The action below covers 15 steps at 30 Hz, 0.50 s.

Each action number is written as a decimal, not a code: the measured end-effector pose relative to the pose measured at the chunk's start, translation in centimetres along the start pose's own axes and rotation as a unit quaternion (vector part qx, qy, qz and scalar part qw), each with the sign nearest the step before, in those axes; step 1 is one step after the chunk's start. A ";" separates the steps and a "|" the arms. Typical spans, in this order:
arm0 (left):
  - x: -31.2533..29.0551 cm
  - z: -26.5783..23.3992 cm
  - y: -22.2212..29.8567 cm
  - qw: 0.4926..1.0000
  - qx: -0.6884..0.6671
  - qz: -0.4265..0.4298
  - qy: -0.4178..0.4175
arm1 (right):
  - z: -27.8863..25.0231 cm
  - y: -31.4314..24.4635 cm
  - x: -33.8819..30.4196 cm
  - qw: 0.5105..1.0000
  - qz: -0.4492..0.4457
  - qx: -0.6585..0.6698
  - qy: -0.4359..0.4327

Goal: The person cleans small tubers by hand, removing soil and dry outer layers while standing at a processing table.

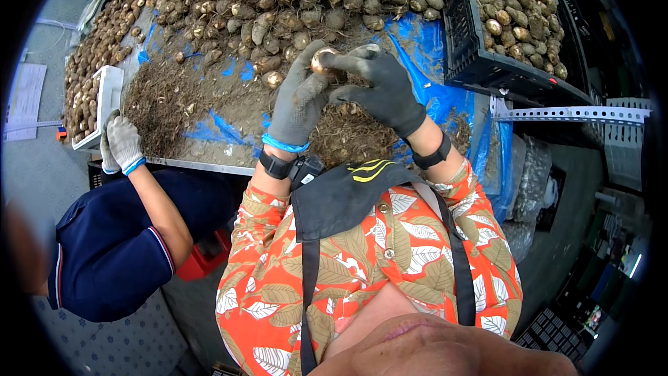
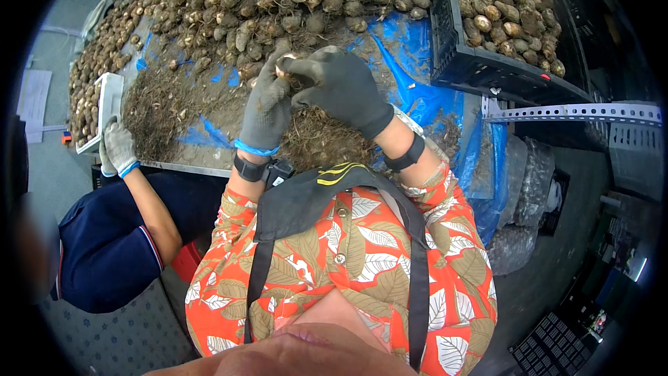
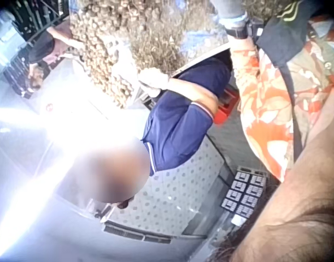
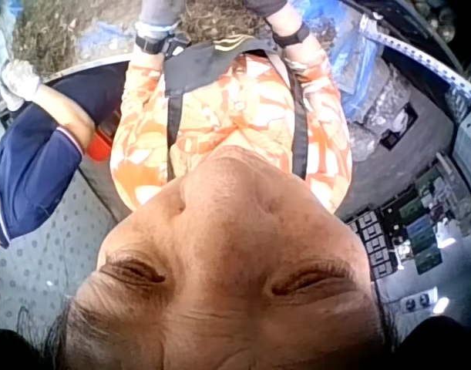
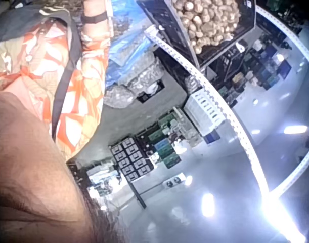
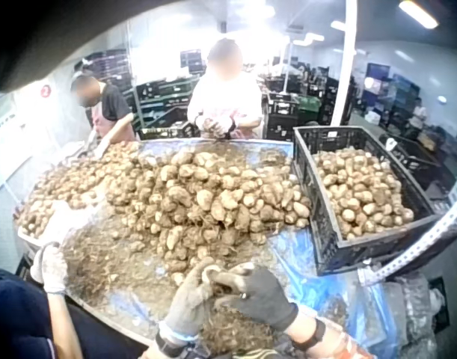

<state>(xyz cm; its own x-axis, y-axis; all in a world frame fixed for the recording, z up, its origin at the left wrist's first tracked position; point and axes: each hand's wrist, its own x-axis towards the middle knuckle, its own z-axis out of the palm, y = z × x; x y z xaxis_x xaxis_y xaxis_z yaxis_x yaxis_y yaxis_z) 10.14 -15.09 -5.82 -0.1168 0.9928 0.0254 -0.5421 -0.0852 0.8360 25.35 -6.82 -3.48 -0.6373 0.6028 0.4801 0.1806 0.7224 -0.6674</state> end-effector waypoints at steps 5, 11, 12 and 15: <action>0.3 -1.2 -1.4 0.999 -0.044 -0.007 -0.006 | 1.4 1.8 -0.9 0.998 -0.002 0.062 -0.021; 1.0 -1.1 -1.1 0.997 -0.066 0.033 0.022 | -0.4 4.9 -3.1 0.980 0.046 -0.071 -0.182; 1.1 -0.7 -0.7 0.997 -0.066 0.035 0.015 | -1.4 4.0 -2.4 0.986 0.047 -0.036 -0.154; 0.9 0.8 0.3 0.999 -0.050 0.002 -0.007 | -1.7 1.9 0.0 0.979 0.166 -0.021 -0.120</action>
<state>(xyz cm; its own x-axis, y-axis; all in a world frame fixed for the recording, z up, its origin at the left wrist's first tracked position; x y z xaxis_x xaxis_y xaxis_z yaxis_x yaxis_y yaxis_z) 10.55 -14.17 -5.15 -0.1075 0.9935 0.0363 -0.6222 -0.0957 0.7770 26.99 -4.87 -3.83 -0.6949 0.7133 0.0912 0.4340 0.5171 -0.7377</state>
